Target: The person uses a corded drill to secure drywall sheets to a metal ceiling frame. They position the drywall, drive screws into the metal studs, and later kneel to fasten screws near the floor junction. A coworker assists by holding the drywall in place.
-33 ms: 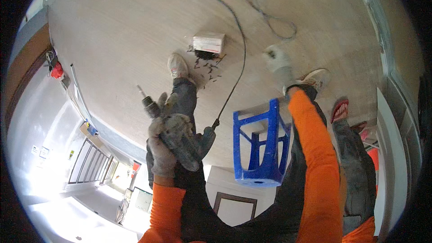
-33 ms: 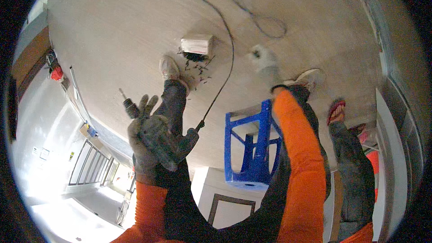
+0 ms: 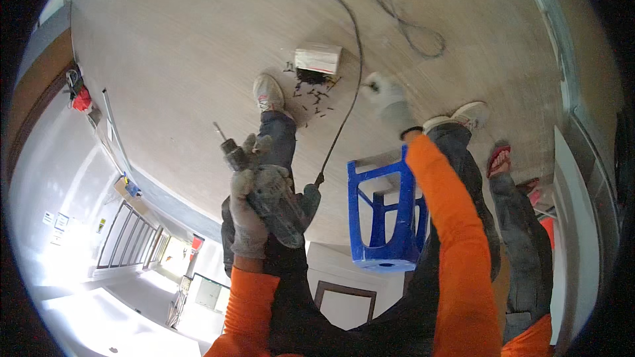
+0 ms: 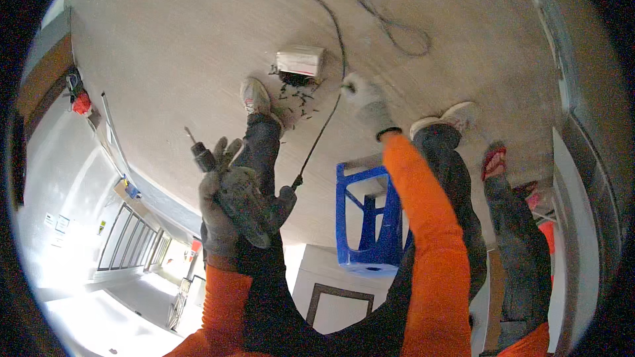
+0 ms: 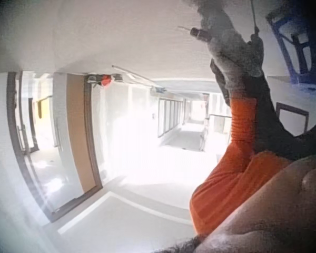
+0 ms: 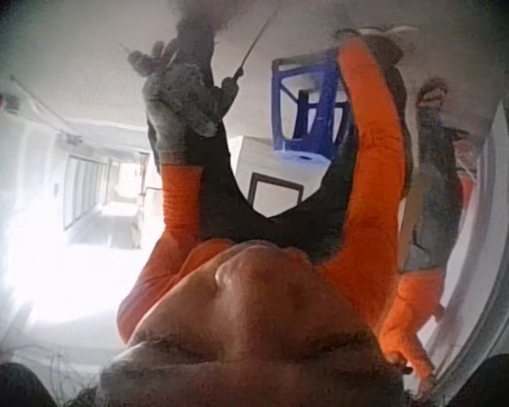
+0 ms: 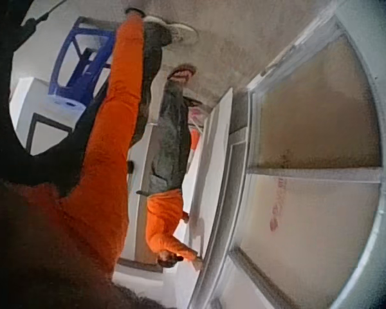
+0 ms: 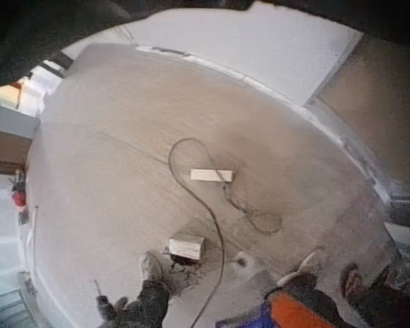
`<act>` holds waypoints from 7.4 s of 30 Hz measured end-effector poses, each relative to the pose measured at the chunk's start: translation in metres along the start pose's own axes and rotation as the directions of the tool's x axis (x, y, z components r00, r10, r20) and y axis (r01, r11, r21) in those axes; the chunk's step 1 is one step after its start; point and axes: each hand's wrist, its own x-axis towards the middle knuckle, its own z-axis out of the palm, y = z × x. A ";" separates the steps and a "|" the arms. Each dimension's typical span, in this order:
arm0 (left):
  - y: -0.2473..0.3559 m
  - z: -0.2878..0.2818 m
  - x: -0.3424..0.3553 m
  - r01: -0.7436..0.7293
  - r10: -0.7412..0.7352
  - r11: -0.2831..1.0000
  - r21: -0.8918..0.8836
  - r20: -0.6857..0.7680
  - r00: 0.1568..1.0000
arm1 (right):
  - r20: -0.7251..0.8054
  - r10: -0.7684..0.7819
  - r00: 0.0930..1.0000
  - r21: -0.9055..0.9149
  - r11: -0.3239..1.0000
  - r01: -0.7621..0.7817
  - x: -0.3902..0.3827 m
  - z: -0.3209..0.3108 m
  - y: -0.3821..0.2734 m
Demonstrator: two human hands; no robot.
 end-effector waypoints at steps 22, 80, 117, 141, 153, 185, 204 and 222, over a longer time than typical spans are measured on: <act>0.045 -0.137 0.012 0.148 -0.167 0.957 -0.251 -0.057 0.984 | 0.028 0.515 0.857 0.675 0.622 -0.396 0.073 0.228 -0.060; 0.029 -0.140 -0.001 0.126 -0.144 0.945 -0.301 -0.038 0.989 | 0.254 0.011 0.967 -0.408 0.908 0.097 0.192 0.061 -0.095; 0.280 -0.135 0.082 -0.135 0.410 0.820 -0.555 0.407 0.816 | 0.210 0.345 0.915 0.289 0.872 -0.395 0.000 0.096 -0.194; 0.239 -0.187 0.574 -0.507 0.600 0.796 -0.332 0.317 0.735 | -0.163 -0.597 0.786 -0.500 0.736 0.456 0.082 0.036 -0.037; 0.244 -0.305 0.677 -0.497 0.522 0.853 -0.161 0.295 0.800 | -0.289 -0.273 0.918 -0.108 0.962 0.252 0.099 0.138 -0.075; 0.022 -0.086 0.469 -0.956 0.670 0.148 0.252 0.686 0.284 | -0.698 -0.240 0.675 -0.439 0.888 -0.137 0.168 0.084 -0.061; 0.044 -0.080 0.499 -0.897 0.549 0.097 0.430 0.729 0.409 | -0.556 -0.405 0.726 -0.606 0.795 -0.021 0.172 0.108 -0.039; -0.020 -0.153 0.574 -0.902 0.495 -0.323 0.286 0.864 0.097 | -0.220 -0.578 0.786 -0.813 0.554 0.180 0.202 0.106 -0.079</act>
